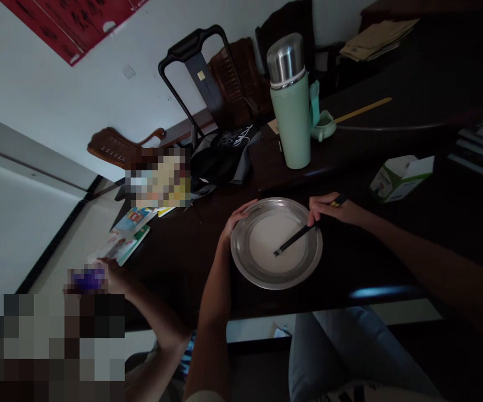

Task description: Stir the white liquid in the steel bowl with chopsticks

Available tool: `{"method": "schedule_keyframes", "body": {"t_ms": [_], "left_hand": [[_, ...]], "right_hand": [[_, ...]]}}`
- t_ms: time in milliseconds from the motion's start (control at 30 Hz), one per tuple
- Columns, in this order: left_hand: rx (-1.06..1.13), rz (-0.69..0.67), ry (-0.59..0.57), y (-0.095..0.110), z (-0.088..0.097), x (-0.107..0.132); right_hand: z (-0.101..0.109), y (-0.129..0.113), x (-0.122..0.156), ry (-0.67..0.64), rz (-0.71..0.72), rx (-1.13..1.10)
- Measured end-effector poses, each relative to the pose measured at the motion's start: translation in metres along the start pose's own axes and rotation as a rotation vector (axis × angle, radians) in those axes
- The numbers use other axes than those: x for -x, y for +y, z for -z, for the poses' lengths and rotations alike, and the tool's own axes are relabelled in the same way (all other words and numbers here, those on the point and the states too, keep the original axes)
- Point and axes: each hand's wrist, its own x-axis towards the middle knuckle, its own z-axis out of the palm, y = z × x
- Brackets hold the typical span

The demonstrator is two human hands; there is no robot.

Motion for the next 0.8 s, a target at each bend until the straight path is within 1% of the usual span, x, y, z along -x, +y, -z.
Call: {"method": "schedule_keyframes", "body": {"t_ms": [100, 200, 300, 433, 467, 533, 600, 667, 733, 800], "left_hand": [[-0.009, -0.001, 0.008, -0.001, 0.001, 0.0], [-0.01, -0.007, 0.015, -0.001, 0.001, 0.0], [-0.012, -0.007, 0.013, 0.0, 0.0, 0.001], [-0.018, -0.012, 0.011, 0.003, -0.003, 0.003], [-0.02, -0.014, 0.012, 0.004, -0.004, 0.003], [-0.018, -0.011, 0.016, 0.003, -0.004, 0.003], [-0.011, -0.004, 0.014, 0.002, -0.003, 0.002], [-0.003, -0.003, 0.012, 0.001, -0.003, 0.002], [-0.002, -0.005, 0.008, 0.001, -0.002, 0.002], [-0.006, -0.005, 0.009, 0.0, -0.002, 0.001]], "right_hand": [[0.0, -0.001, -0.002, 0.063, -0.004, 0.036], [0.006, -0.001, -0.002, 0.14, 0.009, 0.038], [0.008, -0.002, 0.001, 0.106, 0.028, 0.005], [-0.001, -0.003, 0.002, 0.008, -0.004, 0.001], [-0.003, -0.003, 0.001, 0.007, -0.01, 0.012], [-0.002, -0.003, -0.001, 0.05, -0.017, 0.04], [0.003, -0.003, -0.002, 0.113, -0.019, 0.056], [0.008, -0.003, -0.001, 0.143, -0.001, 0.043], [0.011, -0.002, 0.0, 0.113, 0.024, 0.01], [0.008, -0.002, 0.002, 0.053, 0.026, -0.012]]}}
